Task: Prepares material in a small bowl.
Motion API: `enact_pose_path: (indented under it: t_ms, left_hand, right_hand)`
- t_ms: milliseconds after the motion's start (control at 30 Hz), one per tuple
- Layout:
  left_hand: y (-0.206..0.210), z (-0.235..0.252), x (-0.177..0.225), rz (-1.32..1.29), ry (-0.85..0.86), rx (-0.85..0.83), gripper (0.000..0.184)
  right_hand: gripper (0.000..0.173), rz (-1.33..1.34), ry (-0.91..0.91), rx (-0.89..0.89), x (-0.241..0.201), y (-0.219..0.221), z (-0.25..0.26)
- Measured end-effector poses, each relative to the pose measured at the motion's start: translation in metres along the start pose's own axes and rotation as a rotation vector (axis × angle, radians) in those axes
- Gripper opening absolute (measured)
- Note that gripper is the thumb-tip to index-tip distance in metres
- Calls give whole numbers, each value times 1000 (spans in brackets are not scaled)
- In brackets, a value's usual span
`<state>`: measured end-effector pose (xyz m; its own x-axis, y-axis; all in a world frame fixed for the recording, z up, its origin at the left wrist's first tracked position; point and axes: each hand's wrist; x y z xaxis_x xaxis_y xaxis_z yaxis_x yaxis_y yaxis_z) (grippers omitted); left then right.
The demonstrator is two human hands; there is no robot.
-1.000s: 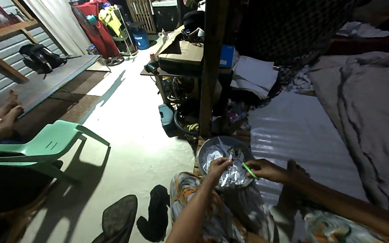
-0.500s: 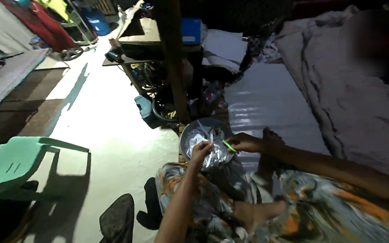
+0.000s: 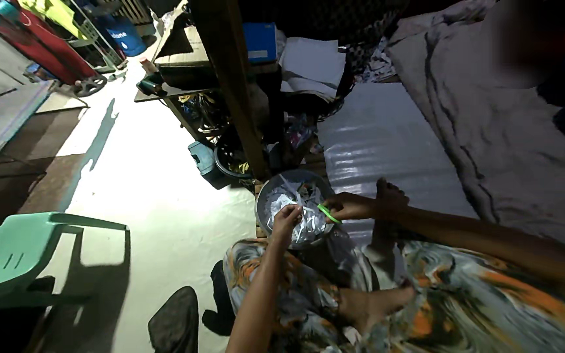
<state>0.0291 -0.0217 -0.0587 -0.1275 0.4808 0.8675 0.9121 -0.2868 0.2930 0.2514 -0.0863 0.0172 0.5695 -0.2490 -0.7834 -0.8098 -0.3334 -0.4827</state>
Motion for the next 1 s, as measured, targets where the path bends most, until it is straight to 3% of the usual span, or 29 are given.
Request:
enact_pose_path:
  t_ms: [400, 567, 700, 1000]
  left_hand:
    - [2, -5, 3, 11, -9, -15, 7]
    - [1, -3, 1, -5, -6, -2, 7]
    - [1, -4, 3, -4, -10, -14, 7]
    - [2, -5, -6, 62, 7, -35, 12]
  right_hand:
    - [32, -30, -95, 76, 5, -3, 1]
    - [46, -24, -26, 36, 1, -2, 0]
    - [47, -58, 7, -4, -5, 0, 0]
    - [34, -83, -32, 60, 11, 2, -4]
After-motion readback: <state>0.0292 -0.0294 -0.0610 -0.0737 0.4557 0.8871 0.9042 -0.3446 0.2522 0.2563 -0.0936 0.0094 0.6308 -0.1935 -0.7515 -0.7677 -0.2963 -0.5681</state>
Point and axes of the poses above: each hand's wrist, its own z-axis towards the middle knuckle, its own y-axis out of the palm, x = y × z, and after that the axes turned 9 degrees about x, right-handed
